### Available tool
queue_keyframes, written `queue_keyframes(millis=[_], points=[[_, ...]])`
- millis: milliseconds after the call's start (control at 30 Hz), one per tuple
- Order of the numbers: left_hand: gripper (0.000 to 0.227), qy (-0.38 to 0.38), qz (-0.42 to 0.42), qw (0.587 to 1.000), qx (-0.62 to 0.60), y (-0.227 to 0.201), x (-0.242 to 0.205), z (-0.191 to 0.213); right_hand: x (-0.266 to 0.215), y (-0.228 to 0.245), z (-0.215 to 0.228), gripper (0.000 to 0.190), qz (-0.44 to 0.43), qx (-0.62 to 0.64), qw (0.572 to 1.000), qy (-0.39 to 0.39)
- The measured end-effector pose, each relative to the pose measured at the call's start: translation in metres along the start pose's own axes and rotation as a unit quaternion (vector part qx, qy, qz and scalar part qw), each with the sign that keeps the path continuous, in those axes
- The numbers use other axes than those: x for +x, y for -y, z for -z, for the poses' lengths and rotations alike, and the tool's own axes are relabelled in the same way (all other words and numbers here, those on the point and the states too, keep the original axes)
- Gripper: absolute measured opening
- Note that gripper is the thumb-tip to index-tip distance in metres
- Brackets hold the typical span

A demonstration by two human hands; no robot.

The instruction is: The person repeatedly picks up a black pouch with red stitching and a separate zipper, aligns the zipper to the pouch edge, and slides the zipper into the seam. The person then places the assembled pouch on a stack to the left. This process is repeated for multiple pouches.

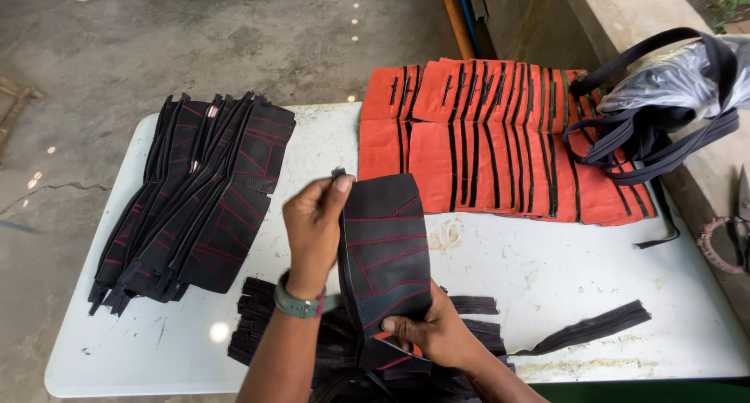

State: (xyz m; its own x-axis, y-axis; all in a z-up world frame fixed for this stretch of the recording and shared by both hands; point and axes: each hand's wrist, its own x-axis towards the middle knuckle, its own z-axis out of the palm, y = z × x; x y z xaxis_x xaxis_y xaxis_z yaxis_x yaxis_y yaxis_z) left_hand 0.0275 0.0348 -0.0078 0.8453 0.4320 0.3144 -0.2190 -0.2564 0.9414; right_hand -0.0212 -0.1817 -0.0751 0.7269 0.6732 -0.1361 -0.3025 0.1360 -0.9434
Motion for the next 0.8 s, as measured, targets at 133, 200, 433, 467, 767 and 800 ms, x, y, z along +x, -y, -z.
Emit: queue_keyframes(millis=[133,200,433,467,767,800], points=[[0.033,-0.007,0.166,0.954,-0.251,0.009,-0.037,-0.012,0.011,0.009,0.015,0.032,0.023,-0.034,0.999,-0.034],[0.035,-0.005,0.196,0.927,-0.319,0.010,-0.047,-0.012,0.015,0.019,0.027,0.037,0.039,-0.060,0.996,-0.048],[0.022,0.069,0.165,0.948,-0.262,0.028,-0.024,-0.011,0.012,0.024,0.019,0.059,-0.106,-0.061,0.991,0.050],[0.029,0.060,0.117,0.975,-0.180,0.031,-0.021,-0.015,0.012,0.022,0.018,0.059,-0.092,-0.044,0.994,0.031],[0.042,0.104,0.020,0.994,0.041,0.005,-0.059,-0.037,0.020,0.030,0.031,0.046,-0.002,0.024,0.991,-0.132],[0.041,0.155,0.053,0.986,0.042,0.002,-0.070,-0.037,0.025,0.035,0.039,0.046,0.031,0.040,0.990,-0.134]])
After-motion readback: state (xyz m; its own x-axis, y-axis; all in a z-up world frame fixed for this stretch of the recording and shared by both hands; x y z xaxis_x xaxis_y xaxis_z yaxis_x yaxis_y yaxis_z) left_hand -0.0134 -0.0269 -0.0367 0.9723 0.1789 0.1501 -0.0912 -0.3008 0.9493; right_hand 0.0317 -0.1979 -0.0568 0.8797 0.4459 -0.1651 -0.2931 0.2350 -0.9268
